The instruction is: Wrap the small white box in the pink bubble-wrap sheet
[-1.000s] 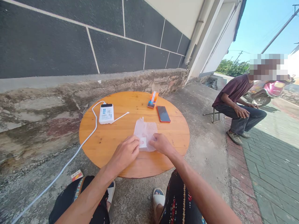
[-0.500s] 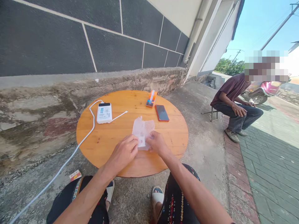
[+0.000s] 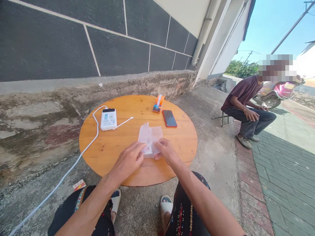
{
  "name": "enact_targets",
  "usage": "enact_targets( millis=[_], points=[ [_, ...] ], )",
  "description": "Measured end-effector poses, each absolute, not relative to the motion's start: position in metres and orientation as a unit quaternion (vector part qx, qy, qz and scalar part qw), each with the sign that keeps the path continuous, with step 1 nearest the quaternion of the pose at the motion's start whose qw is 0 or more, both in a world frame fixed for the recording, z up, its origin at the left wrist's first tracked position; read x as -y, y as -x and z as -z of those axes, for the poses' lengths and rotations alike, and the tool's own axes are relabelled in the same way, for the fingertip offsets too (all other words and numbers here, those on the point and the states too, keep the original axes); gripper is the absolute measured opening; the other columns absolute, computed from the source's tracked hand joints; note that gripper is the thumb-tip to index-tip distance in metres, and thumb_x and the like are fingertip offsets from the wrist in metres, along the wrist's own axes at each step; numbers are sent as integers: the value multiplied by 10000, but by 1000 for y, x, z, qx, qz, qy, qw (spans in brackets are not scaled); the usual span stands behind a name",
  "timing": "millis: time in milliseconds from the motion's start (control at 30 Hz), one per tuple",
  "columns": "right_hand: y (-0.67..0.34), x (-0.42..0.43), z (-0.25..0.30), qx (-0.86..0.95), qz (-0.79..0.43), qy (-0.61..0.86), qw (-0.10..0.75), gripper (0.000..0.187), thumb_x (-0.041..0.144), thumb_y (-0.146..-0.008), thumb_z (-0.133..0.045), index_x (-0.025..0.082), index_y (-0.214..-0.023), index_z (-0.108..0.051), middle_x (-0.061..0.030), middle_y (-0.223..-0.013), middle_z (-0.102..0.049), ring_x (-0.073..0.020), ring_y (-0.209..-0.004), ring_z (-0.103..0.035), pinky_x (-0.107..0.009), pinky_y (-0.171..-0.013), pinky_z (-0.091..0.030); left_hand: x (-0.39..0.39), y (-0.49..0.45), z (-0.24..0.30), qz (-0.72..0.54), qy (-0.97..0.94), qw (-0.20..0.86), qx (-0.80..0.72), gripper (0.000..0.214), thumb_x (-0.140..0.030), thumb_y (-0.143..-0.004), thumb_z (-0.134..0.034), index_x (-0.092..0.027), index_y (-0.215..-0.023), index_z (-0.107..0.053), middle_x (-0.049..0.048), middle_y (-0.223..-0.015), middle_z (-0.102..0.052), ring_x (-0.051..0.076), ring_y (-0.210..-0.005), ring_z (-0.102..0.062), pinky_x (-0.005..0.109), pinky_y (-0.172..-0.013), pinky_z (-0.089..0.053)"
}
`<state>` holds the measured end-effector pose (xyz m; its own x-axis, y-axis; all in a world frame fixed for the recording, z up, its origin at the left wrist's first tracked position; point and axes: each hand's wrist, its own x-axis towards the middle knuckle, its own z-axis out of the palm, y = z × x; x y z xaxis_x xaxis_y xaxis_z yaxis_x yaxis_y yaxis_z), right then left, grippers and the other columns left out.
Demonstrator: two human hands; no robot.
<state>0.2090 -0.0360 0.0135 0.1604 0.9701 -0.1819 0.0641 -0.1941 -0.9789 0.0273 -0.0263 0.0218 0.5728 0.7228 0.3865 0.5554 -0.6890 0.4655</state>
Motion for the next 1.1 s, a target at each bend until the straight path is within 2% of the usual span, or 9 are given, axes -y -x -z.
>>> enact_targets(
  millis=[133,300,500,900,1100],
  points=[
    [-213,35,-13,422,-498,598,465,366,494,-664,-673,162,-721,-529,10,-537,-619,-103,-390,-565,-174,-335,-444,27,-26,-24,-263,-888,136,-353,325,-68,-849,-420,-208,-1117,-539,40,-993,-592,189,-960,-553,299,-822,-448],
    [-214,35,-14,427,-514,574,474,370,496,-674,-679,160,-723,-532,4,-534,-635,-103,-401,-577,-161,-333,-442,26,-27,-31,-197,-922,83,-322,458,-45,-815,-414,-290,-1180,-541,31,-968,-543,187,-906,-525,283,-756,-444],
    [-214,34,-15,410,-527,568,481,373,491,-634,-694,169,-709,-521,12,-518,-627,-101,-374,-560,-164,-315,-430,25,-34,-37,-155,-924,62,-343,413,-43,-790,-404,-282,-1051,-618,42,-964,-508,179,-845,-507,272,-706,-432],
    [-210,31,-27,446,-523,531,496,307,426,-641,-697,170,-671,-529,24,-471,-612,-96,-392,-553,-171,-363,-438,24,-38,-37,-153,-926,56,-342,368,-27,-755,-404,-246,-935,-639,44,-889,-489,189,-784,-503,288,-697,-432],
    [-209,25,-32,490,-496,544,467,260,396,-676,-658,172,-646,-530,46,-443,-561,-74,-353,-484,-151,-307,-328,23,-35,-34,-203,-920,85,-323,339,-26,-775,-411,-224,-997,-574,43,-931,-546,196,-876,-544,296,-762,-454]
  ],
)
